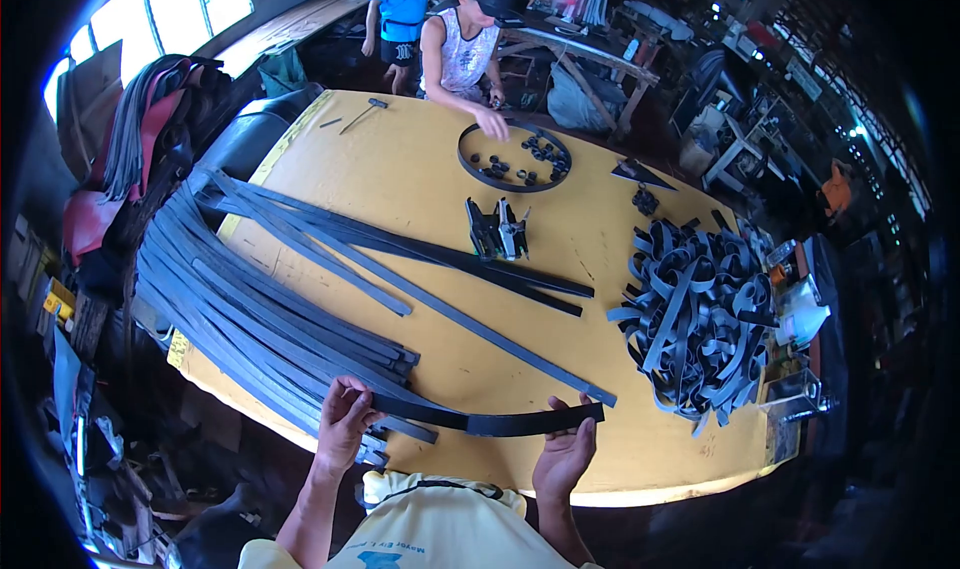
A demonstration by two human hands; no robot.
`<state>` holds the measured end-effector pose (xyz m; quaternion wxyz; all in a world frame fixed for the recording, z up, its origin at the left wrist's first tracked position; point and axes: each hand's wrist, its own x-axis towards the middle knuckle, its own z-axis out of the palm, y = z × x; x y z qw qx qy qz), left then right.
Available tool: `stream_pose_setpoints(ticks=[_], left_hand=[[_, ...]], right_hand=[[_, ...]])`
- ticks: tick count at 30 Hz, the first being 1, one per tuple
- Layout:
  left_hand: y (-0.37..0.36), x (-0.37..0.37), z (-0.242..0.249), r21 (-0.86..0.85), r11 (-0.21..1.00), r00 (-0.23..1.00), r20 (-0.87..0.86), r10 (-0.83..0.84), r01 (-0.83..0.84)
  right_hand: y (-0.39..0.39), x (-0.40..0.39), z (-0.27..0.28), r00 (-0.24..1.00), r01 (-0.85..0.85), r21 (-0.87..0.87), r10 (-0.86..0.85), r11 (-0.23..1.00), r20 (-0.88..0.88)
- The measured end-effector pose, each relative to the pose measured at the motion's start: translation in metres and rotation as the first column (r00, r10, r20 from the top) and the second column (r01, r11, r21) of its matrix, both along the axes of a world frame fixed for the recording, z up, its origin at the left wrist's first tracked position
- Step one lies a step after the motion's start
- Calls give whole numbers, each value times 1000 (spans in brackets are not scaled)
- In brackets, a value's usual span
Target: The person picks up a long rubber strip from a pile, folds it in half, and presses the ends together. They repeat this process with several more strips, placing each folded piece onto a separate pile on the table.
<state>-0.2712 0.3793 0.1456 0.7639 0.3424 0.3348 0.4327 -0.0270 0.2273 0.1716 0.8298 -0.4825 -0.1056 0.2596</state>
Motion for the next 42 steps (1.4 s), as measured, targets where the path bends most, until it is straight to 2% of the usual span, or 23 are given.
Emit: stream_pose_setpoints(ticks=[2,4,6,7,8,9,11,14,16,18,19,20,22,23,25,26,28,30,32,34,37,39,42], left_hand=[[2,3,0,-3,1000,1000,4,-13,13],[3,7,6,-13,999,999,23,-31,31],[4,10,13,-12,998,998,19,-58,58],[4,11,15,-16,996,996,18,-82,82],[3,12,15,-14,996,996,17,-88,88],[2,14,15,-11,996,996,20,-83,83],[2,15,15,-1,997,996,31,-80,80],[-1,14,11,7,996,996,15,-88,87],[-7,12,14,-27,976,967,147,-208,214],[-17,11,5,14,939,931,121,-344,345],[-22,16,2,63,908,910,-32,-413,414],[-27,20,-3,62,909,911,-31,-411,412],[-40,29,-14,130,750,718,-430,-547,649],[-49,38,-6,181,751,721,-490,-490,635],[-46,53,-5,152,756,708,-504,-495,637],[-44,59,-4,129,758,696,-516,-499,639],[-42,68,11,220,801,757,-530,-381,557],[-36,62,3,281,742,694,-642,-326,609],[-34,59,1,249,765,696,-636,-333,594],[-34,59,5,216,788,698,-631,-338,577],[-33,58,14,211,816,731,-598,-328,539],[-25,51,14,192,883,799,-538,-269,427],[-8,36,13,229,888,809,-544,-222,398]], right_hand=[[-1,-9,-10,999,-39,34,38,999,16],[0,-19,-19,972,-213,81,202,974,122],[2,-24,-27,916,-378,12,372,926,149],[4,-26,-28,892,-393,-98,405,914,199],[8,-30,-27,863,-398,-208,442,893,245],[10,-34,-31,865,-393,-205,436,896,247],[16,-39,-41,891,-378,-380,444,844,100],[22,-38,-40,887,-357,-450,448,818,110],[27,-40,-36,887,-292,-446,415,846,205],[29,-41,-36,865,-212,-412,366,886,343],[30,-41,-37,853,-191,-384,347,903,391],[30,-41,-37,852,-193,-386,349,902,391],[29,-43,-36,779,-189,-397,383,898,496],[29,-44,-34,779,-194,-401,389,895,492],[29,-47,-31,686,-171,-349,365,922,629],[26,-49,-33,687,-175,-356,373,918,623],[24,-50,-32,720,-167,-366,367,916,589],[18,-48,-22,761,-188,-418,401,889,510],[16,-46,-21,827,-93,-404,297,910,478],[9,-42,-18,834,-82,-439,303,895,461],[7,-40,-14,906,-32,-412,201,911,373],[2,-30,-15,957,-10,-349,110,937,269],[-8,-10,-11,975,27,-344,51,939,217]])
